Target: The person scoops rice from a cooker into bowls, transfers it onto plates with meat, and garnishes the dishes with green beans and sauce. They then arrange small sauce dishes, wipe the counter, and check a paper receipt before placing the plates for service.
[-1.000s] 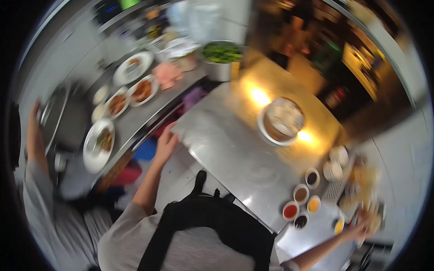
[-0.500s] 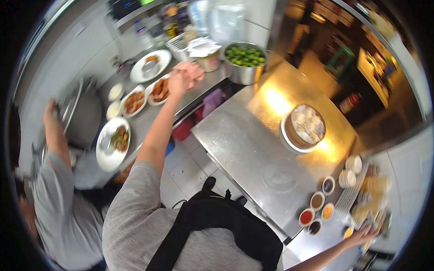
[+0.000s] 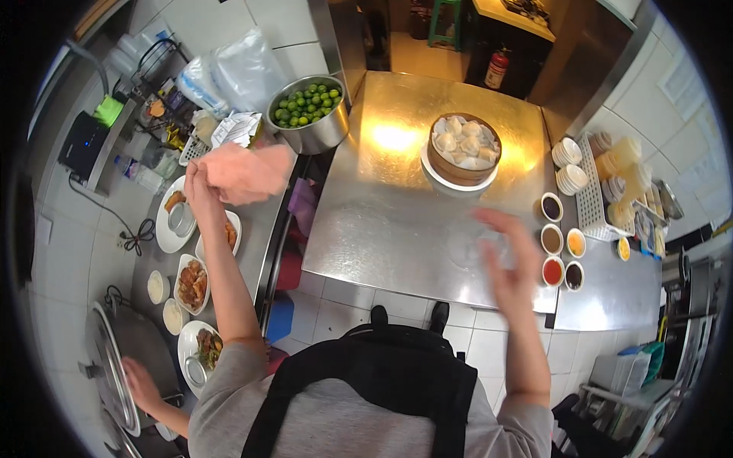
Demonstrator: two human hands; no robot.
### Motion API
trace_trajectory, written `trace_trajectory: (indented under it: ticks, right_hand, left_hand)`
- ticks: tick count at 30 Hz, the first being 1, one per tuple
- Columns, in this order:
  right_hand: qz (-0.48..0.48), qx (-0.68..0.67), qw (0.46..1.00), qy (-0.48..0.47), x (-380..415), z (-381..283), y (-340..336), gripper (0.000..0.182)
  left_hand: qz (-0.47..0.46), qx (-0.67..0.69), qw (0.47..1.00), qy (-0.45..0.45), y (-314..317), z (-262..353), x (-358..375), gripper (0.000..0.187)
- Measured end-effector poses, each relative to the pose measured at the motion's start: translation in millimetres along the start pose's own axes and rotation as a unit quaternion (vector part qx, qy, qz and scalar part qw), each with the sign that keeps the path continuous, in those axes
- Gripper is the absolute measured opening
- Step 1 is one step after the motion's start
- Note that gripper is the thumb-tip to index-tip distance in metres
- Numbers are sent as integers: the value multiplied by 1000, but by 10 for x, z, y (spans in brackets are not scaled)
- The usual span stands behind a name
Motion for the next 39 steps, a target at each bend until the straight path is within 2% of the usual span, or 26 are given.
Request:
trace_trajectory:
  ticks: [1, 3, 4, 5, 6, 7, 8, 11, 13, 15, 17, 21, 24, 26, 27, 28, 29, 31, 34, 36, 38, 39]
  right_hand:
    - [-47, 37, 997, -55, -126, -240, 326, 34]
    - [-81, 78, 980, -165, -330, -680, 844, 38]
    - [-81, 77, 976, -189, -383, -721, 1057, 39]
    - [-82, 77, 971, -213, -395, -703, 1258, 41]
    - [-120, 96, 970, -190, -414, -567, 1519, 44]
    - [-158, 113, 967, -166, -414, -390, 1770, 46]
    - [-197, 129, 962, -141, -380, -160, 1985, 49]
    - [-240, 246, 938, -39, 143, 619, 2521, 63]
    - [-240, 272, 932, -18, 196, 790, 2558, 70]
    - [-248, 310, 917, 23, 228, 1033, 2418, 75]
    - [-251, 359, 895, 89, 343, 1457, 1937, 79]
    - [-84, 411, 883, 212, 615, 2335, 772, 79]
    - [-55, 417, 880, 221, 161, 2486, 363, 71]
    - [39, 440, 879, 177, -206, 3003, 229, 67]
    - [30, 460, 870, 175, -349, 3165, 175, 67]
    - [20, 479, 859, 176, -444, 3258, 135, 67]
    - [55, 476, 850, 217, -439, 3316, 28, 69]
    - [120, 464, 823, 305, -270, 3325, -59, 73]
    - [88, 448, 841, 290, 339, 2738, 99, 82]
    - [11, 354, 889, 289, 895, 2337, 178, 91]
    - [35, 295, 920, 256, 1590, 2215, 196, 100]
    - [48, 300, 931, 203, 1718, 2014, 100, 96]
  left_hand:
    - [-51, 51, 997, -15, 306, 118, 81, 18]
    - [-18, 100, 991, -83, 802, 109, 314, 17]
    - [-153, 113, 980, -53, 1125, 9, 351, 14]
    - [-250, 58, 964, -63, 1351, -282, 421, 12]
    - [-309, 48, 939, -144, 1580, -441, 575, 12]
    - [-315, 64, 926, -198, 1697, -747, 667, 14]
    - [-307, 8, 935, -176, 1683, -902, 705, 21]
    - [-299, -9, 930, -215, 1520, -1136, 827, 29]
    - [-310, -8, 923, -227, 1457, -1248, 928, 31]
    - [-300, 0, 926, -231, 1394, -1320, 1022, 31]
    - [-290, 3, 927, -236, 1312, -1319, 1108, 31]
    - [-270, 13, 926, -263, 1293, -1359, 1342, 32]
    - [-290, 38, 917, -271, 1673, -1430, 1452, 32]
    - [-323, 55, 906, -267, 2091, -1444, 1493, 33]
    - [-337, 52, 904, -259, 2294, -1394, 1495, 34]
    - [-354, 50, 899, -253, 2509, -1326, 1491, 34]
    - [-372, 46, 893, -249, 2677, -1264, 1496, 34]
    - [-381, 49, 893, -237, 2858, -1137, 1499, 34]
    - [-400, 42, 882, -245, 2941, -1174, 1630, 34]
    - [-412, 47, 871, -264, 2971, -1261, 1758, 33]
    - [-400, 64, 874, -269, 2903, -1392, 1798, 31]
    - [-398, 88, 876, -258, 2907, -1363, 1807, 27]
Point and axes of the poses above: each hand's wrist, its own x-axis away from the middle knuckle, its own y-axis out of the palm, z = x × y, the point moved 10 cm from there along -x, towards the middle knuckle, and after that the axes turned 10 degrees about -z, right-handed, at the moved point
